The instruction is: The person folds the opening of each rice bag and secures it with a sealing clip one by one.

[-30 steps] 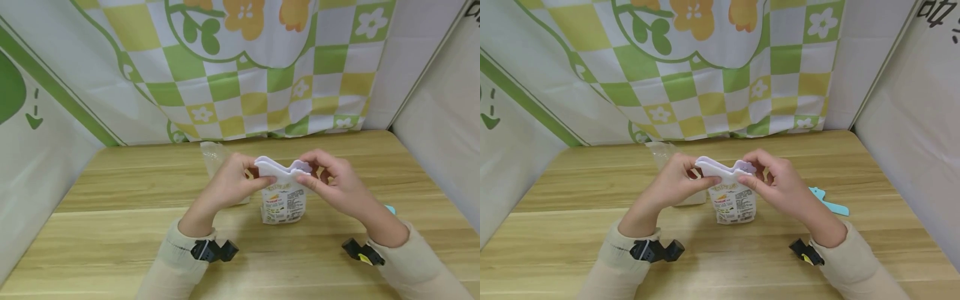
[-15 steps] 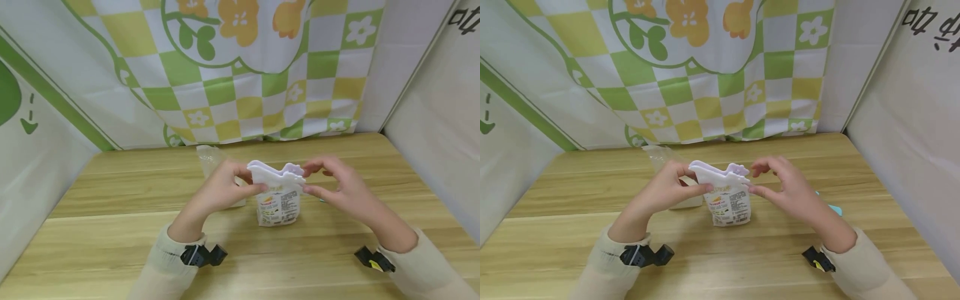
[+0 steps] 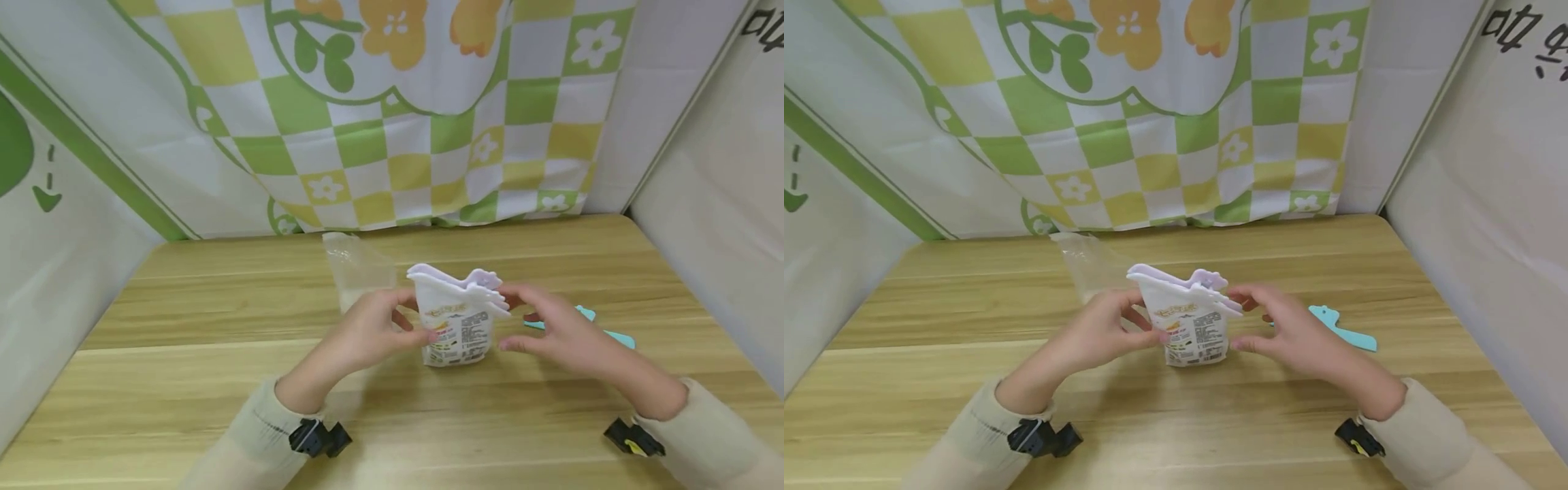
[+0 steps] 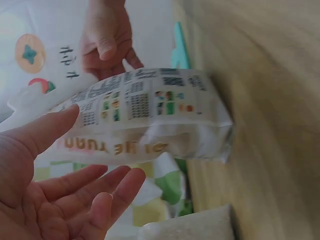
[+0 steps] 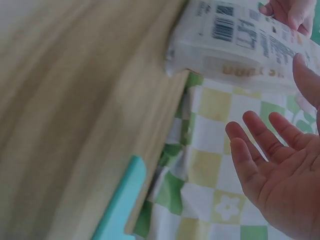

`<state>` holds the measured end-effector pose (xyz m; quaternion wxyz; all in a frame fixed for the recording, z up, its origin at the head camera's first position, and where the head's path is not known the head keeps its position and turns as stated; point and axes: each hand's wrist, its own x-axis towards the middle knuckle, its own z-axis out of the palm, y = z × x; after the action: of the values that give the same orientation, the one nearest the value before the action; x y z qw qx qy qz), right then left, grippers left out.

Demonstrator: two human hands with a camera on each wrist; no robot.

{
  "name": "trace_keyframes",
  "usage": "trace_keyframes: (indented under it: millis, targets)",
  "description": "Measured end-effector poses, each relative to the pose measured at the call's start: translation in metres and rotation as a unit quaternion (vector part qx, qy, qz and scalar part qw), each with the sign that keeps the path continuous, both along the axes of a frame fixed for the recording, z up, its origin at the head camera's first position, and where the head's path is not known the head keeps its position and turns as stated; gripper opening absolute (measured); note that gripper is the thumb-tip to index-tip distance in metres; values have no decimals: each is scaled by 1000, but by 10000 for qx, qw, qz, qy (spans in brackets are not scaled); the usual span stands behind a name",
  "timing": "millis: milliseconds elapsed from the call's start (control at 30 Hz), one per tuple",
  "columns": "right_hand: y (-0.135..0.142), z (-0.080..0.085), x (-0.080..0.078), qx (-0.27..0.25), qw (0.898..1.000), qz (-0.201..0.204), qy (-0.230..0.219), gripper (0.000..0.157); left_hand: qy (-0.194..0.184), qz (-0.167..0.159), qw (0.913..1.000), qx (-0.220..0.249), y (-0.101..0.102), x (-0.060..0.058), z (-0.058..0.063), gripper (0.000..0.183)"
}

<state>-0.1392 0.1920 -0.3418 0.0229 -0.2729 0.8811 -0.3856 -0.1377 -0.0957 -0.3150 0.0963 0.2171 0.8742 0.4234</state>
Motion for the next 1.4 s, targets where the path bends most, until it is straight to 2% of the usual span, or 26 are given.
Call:
trace_keyframes:
  millis: [233, 433, 600, 933, 1167, 1400]
  targets:
    - [-6, -10, 1, 19, 9993, 55, -378, 61, 22, 505, 9975, -493, 1, 10, -15, 50]
    - [-11, -15, 2, -367, 9975, -99, -596, 50, 180, 523, 9981, -260, 5, 14, -22, 43]
    - [-16, -17, 2, -651, 9949, -222, -740, 40, 143, 593, 9981, 33, 7, 13, -24, 38]
    - [-20, -14, 5, -926, 9885, -390, -1130, 53, 94, 623, 9978, 203, 9, 11, -26, 35]
    - [-20, -14, 4, -924, 9883, -434, -1134, 56, 2, 714, 9973, 161, 10, 9, -27, 37]
    - [-16, -14, 3, -913, 9902, -501, -935, 57, -40, 695, 9973, 233, 14, 4, -28, 39]
